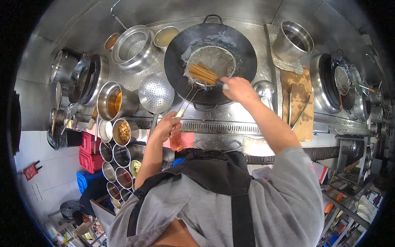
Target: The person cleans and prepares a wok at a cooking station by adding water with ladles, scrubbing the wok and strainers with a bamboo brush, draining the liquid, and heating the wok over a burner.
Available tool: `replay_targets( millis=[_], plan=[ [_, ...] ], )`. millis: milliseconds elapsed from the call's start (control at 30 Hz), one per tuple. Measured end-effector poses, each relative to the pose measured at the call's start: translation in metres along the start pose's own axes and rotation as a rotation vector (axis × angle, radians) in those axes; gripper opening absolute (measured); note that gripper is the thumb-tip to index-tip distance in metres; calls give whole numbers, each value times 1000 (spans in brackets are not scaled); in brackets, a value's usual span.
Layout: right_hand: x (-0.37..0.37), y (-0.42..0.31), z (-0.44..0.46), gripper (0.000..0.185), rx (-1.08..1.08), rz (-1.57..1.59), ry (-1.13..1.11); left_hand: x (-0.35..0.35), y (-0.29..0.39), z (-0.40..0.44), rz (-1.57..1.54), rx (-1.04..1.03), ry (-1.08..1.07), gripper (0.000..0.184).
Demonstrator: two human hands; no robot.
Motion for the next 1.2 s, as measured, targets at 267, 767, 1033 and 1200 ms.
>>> replay_targets(
  millis=[267, 767, 1033, 1200],
  plan=[
    [97, 92, 4, 45, -207, -117, -50, -7, 15, -59, -49, -3, 31, 13],
    [-4, -3, 6, 30, -90, 8, -42, 1, -2, -2, 132, -8, 52, 22],
    [46, 96, -29, 51, -184, 16, -36, 68, 33, -61, 709, -247, 313, 32],
    [45, 111, -52, 51, -380, 184, 22, 102, 115, -141, 1116, -599, 520, 35]
  ],
)
Point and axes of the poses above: each hand's wrist, its own z-axis towards the middle knuckle, its own x-axis out of the back of the hand, y = z × x, the point moved 8 cm from there along z, towards the middle knuckle, and after that the axes turned 12 degrees about -x, right-handed, at the moved point
